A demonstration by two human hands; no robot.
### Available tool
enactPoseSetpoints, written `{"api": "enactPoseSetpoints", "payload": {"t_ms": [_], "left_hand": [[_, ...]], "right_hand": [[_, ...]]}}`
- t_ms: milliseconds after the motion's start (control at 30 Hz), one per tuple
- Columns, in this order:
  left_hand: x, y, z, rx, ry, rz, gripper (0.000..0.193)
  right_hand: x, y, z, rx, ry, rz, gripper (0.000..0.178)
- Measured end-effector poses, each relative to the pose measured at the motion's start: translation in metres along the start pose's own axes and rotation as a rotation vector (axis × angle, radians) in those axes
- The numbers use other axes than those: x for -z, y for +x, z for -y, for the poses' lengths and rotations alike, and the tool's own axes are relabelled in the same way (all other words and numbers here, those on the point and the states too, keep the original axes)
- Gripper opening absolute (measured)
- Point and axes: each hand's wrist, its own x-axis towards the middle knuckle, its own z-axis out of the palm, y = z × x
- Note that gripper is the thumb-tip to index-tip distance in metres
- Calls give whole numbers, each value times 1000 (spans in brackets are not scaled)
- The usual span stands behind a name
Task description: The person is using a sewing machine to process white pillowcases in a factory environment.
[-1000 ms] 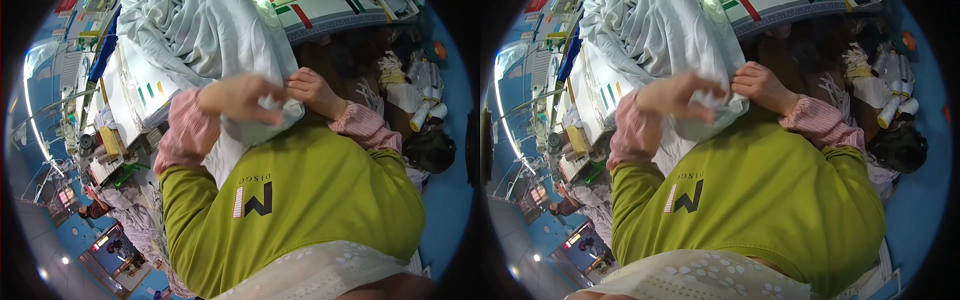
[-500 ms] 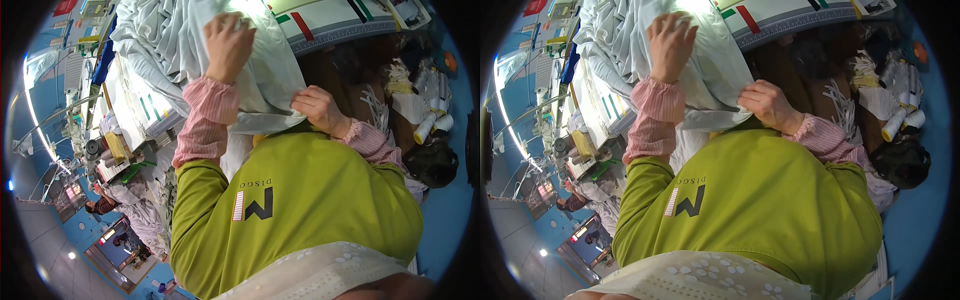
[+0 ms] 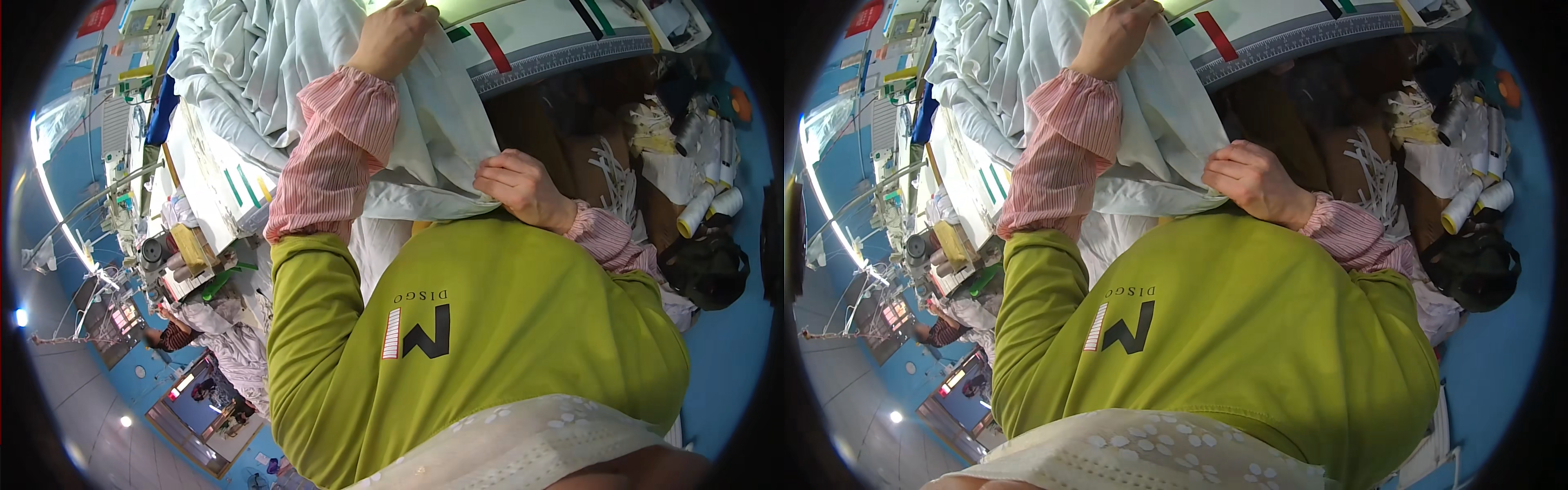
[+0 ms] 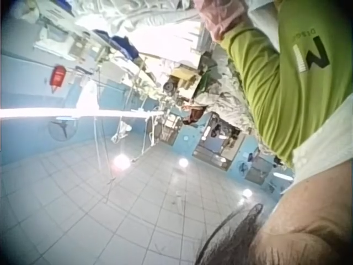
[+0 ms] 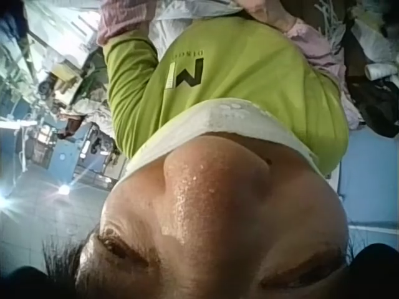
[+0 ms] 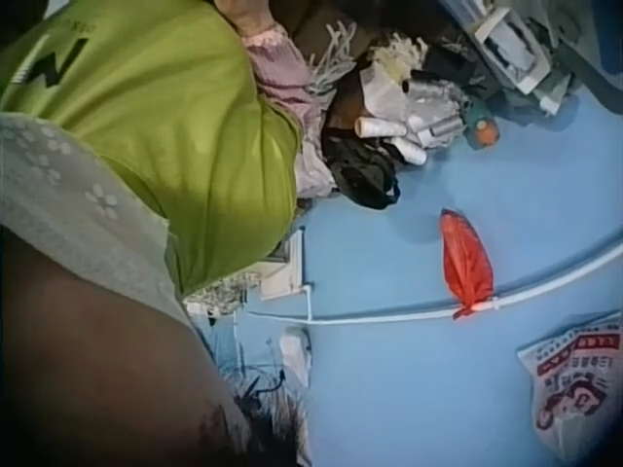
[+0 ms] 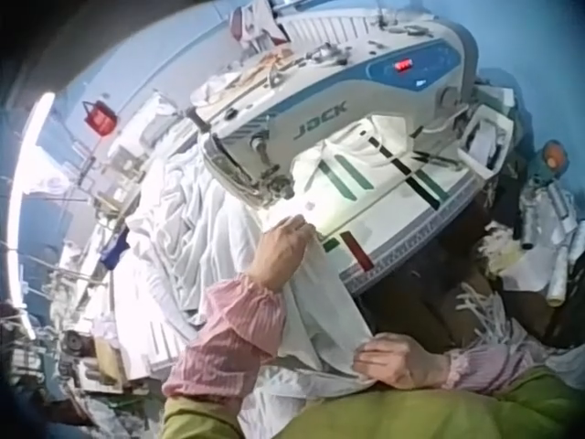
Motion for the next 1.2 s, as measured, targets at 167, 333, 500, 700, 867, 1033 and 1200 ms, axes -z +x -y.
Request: {"api": "enactPoseSetpoints", "payload": {"t_ms": [167, 333, 500, 700, 867, 1033, 1200], "left_hand": [[-5, -34, -9, 143, -135, -24, 33], [-9, -47, -10, 26, -98, -103, 40], [-15, -46, 1, 36, -78, -123, 40], [-18, -34, 45, -71, -107, -156, 30], [2, -26, 52, -359, -34, -220, 17], [4, -52, 3, -78, -85, -133, 28], [-7, -57, -10, -3, -16, -146, 39]], "right_hand": [[2, -1, -4, -10, -8, 1, 16], [5, 1, -6, -25, 8, 28, 19], [5, 9, -11, -48, 34, 50, 21], [-1, 33, -31, -55, -22, -10, 21], [-7, 47, -40, -56, -48, -74, 26], [-6, 49, -36, -65, -47, -95, 28], [-3, 51, -35, -75, -67, -86, 30]]}}
